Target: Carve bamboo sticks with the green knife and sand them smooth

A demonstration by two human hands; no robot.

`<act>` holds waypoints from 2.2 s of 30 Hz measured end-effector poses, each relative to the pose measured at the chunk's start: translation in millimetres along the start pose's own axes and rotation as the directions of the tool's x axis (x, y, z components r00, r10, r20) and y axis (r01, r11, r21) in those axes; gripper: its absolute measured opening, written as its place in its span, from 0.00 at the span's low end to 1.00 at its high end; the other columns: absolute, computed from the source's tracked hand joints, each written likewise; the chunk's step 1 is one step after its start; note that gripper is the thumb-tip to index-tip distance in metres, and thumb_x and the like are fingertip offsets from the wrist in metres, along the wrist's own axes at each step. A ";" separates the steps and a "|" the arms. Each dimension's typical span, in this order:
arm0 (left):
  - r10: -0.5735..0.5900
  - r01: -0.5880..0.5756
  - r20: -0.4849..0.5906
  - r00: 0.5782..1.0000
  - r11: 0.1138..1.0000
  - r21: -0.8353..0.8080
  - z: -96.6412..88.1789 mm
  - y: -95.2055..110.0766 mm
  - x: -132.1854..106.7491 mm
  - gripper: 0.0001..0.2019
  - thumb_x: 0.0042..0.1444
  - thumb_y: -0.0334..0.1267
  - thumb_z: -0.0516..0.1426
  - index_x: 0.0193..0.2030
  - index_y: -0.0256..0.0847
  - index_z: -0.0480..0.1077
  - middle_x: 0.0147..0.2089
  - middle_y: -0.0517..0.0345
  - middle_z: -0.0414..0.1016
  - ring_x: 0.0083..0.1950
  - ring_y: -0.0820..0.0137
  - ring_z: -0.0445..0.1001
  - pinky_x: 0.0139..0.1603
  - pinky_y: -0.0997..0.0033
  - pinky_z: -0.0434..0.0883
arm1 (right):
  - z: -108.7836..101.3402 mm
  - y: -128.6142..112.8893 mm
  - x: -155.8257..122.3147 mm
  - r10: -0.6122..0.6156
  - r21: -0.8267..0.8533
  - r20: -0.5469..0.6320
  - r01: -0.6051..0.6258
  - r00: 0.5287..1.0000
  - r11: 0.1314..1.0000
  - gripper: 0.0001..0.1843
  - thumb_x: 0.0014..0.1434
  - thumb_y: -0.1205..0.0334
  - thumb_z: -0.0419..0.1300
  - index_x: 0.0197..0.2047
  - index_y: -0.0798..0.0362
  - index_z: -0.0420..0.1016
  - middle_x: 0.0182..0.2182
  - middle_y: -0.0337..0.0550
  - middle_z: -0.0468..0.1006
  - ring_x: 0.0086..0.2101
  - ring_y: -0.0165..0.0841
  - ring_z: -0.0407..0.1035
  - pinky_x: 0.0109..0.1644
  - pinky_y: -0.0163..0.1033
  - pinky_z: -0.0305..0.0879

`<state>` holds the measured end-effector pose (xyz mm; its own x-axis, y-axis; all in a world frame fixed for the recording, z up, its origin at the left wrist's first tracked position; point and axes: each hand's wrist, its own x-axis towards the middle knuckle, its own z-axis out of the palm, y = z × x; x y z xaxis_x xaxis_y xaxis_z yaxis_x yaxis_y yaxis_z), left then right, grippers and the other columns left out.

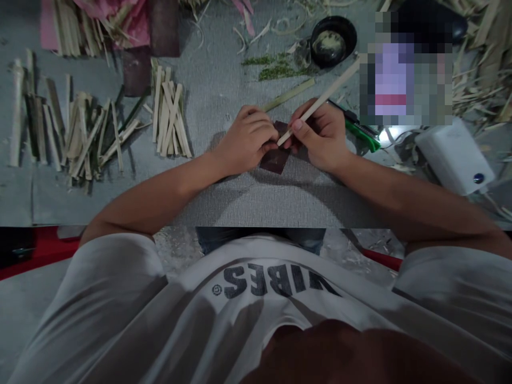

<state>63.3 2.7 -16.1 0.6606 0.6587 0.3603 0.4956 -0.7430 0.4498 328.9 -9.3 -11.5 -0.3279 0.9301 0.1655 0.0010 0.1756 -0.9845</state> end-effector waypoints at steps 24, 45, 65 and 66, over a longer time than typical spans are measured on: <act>-0.048 0.048 0.013 0.999 0.999 -0.020 -7.8 -5.1 -5.1 0.24 0.80 0.69 0.65 0.67 0.57 0.86 0.69 0.39 0.91 0.78 0.34 0.84 0.83 0.18 0.74 | -10.2 -3.8 21.2 0.198 0.298 -0.042 -0.177 0.979 0.938 0.51 0.43 0.13 0.91 0.40 0.40 0.68 0.31 0.42 0.82 0.25 0.37 0.64 0.28 0.50 0.63; 0.044 -0.045 0.076 0.996 0.999 -0.001 0.9 -14.4 -6.1 0.44 0.61 0.72 0.77 0.80 0.59 0.86 0.85 0.39 0.87 0.96 0.16 0.68 0.91 -0.02 0.59 | -38.0 1.0 14.2 -0.074 -0.453 0.375 0.252 0.924 0.855 0.19 0.77 0.33 0.80 0.53 0.39 0.94 0.58 0.59 0.97 0.61 0.64 0.88 0.80 0.75 0.79; 0.057 -0.068 0.223 0.973 0.997 0.043 15.7 -25.9 -9.5 0.54 0.73 0.68 0.74 0.95 0.39 0.70 0.97 0.30 0.70 0.98 0.29 0.69 0.99 0.22 0.68 | -30.6 22.6 6.4 -0.218 -0.598 0.397 0.431 0.892 0.676 0.16 0.86 0.42 0.68 0.54 0.44 0.89 0.53 0.60 0.95 0.56 0.64 0.88 0.69 0.75 0.85; 0.048 -0.061 0.234 0.971 0.997 0.046 14.6 -24.1 -9.6 0.55 0.73 0.66 0.75 0.96 0.38 0.68 0.99 0.28 0.68 0.99 0.29 0.68 1.00 0.23 0.67 | -30.7 22.3 7.1 -0.243 -0.613 0.372 0.434 0.896 0.660 0.17 0.87 0.41 0.68 0.53 0.43 0.89 0.52 0.59 0.95 0.54 0.62 0.88 0.67 0.73 0.86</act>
<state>53.3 12.5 -42.3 0.7975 0.5758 0.1801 0.4801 -0.7864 0.3886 355.6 11.1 -30.5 -0.6457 0.6702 0.3658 0.4378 0.7175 -0.5417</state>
